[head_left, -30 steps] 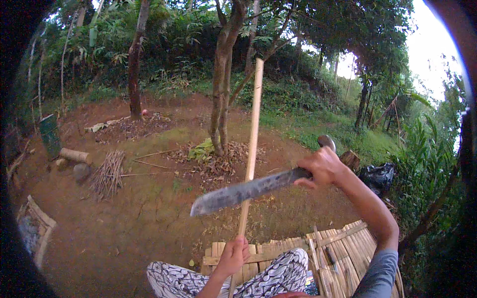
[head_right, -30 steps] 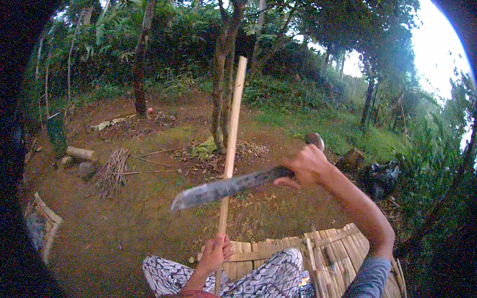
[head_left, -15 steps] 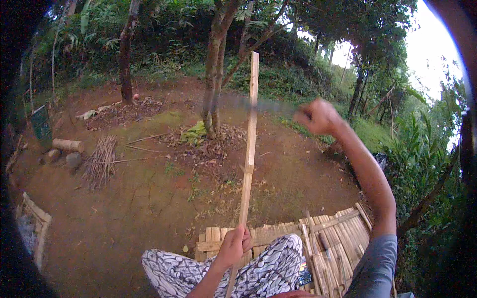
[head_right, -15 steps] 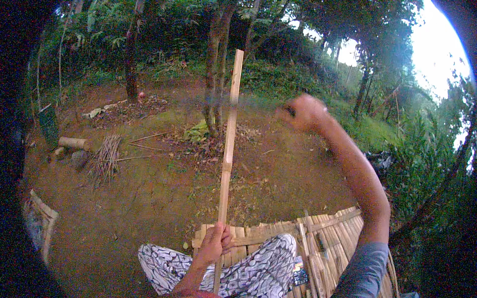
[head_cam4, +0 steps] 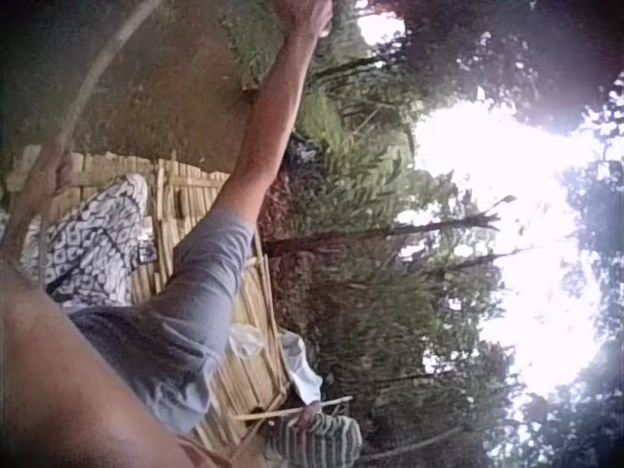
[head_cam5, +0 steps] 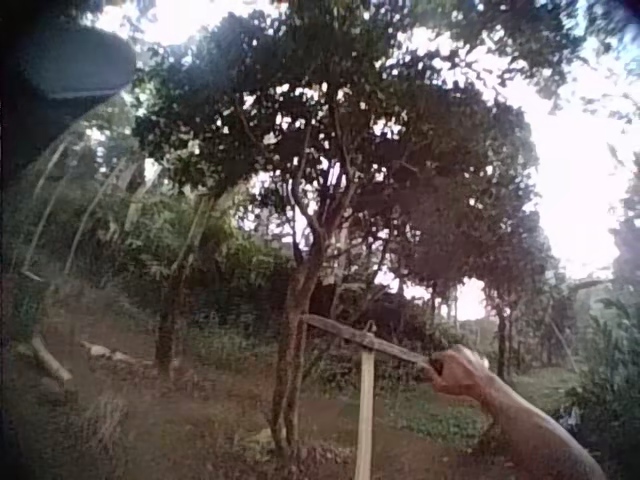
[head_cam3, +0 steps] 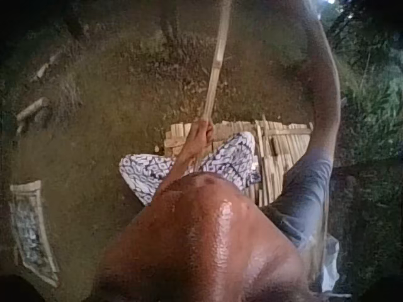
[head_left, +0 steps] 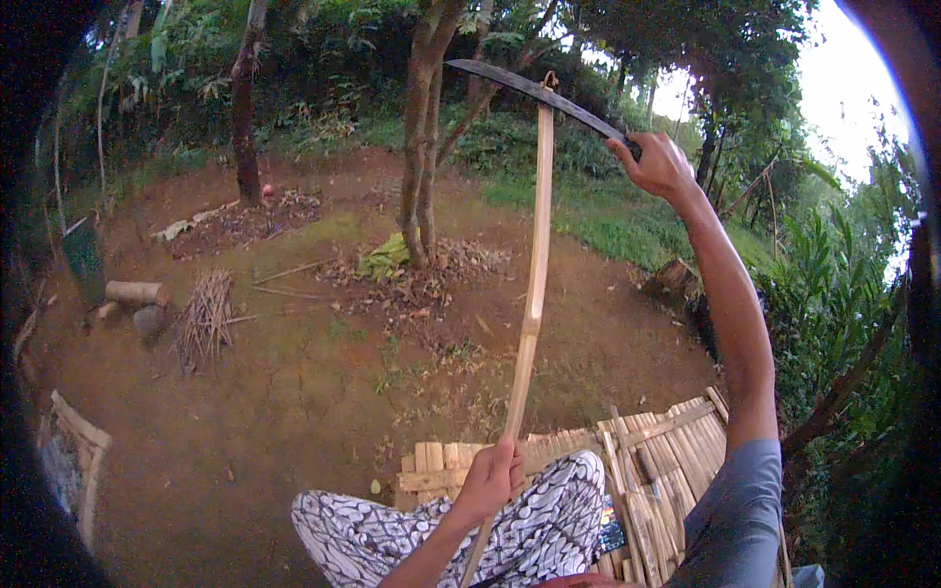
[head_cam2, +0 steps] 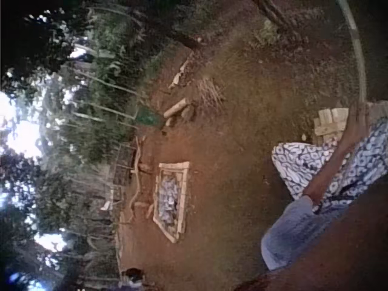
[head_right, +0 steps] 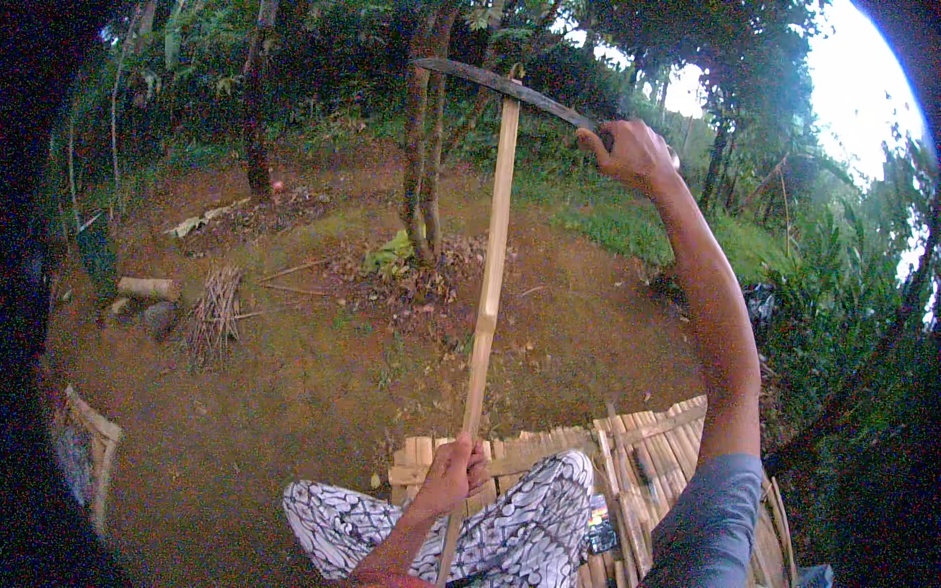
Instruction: The person sits cross-legged on a bamboo mat and uses a machete to scrape and sharpen a long, thin bamboo stick. They repeatedly draw the blade along the stick's length to smooth and thin it, occasionally pausing to inspect the edge and the stick's surface.
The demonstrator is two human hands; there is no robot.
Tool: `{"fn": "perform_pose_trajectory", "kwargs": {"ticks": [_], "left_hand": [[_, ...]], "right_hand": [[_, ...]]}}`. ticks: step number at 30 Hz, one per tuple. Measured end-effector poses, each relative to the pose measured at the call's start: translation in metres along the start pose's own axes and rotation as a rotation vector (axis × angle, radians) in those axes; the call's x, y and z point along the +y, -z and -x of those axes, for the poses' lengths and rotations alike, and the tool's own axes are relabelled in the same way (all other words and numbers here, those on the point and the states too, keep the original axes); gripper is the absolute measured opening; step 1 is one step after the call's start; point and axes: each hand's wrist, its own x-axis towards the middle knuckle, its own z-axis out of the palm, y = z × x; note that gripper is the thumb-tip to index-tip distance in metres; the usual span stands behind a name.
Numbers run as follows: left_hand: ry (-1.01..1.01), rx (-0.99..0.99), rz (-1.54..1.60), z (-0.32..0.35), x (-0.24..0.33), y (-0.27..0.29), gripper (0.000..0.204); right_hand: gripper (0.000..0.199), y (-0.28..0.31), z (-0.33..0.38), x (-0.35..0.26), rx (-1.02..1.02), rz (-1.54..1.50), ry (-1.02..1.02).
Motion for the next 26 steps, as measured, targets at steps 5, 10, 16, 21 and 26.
{"fn": "perform_pose_trajectory", "kwargs": {"ticks": [5, 10, 16, 21, 26], "left_hand": [[-0.066, 0.017, 0.027, -0.007, 0.004, 0.034, 0.038], [-0.002, 0.067, 0.041, 0.006, 0.002, 0.015, 0.039], [-0.063, 0.068, -0.055, 0.009, 0.004, -0.003, 0.042], [-0.087, 0.332, 0.009, -0.02, -0.014, 0.067, 0.042], [-0.127, 0.395, 0.046, -0.029, -0.01, 0.116, 0.043]], "right_hand": [[0.054, 0.007, 0.029, -0.029, -0.125, -0.102, 0.07], [0.039, -0.018, 0.043, -0.031, -0.145, 0.072, 0.675], [0.077, -0.036, -0.028, 0.079, 0.035, -0.09, -0.368], [0.072, -0.086, 0.031, 0.077, 0.128, -0.406, -0.458], [0.056, -0.154, 0.121, 0.048, -0.029, -0.513, -0.442]]}}
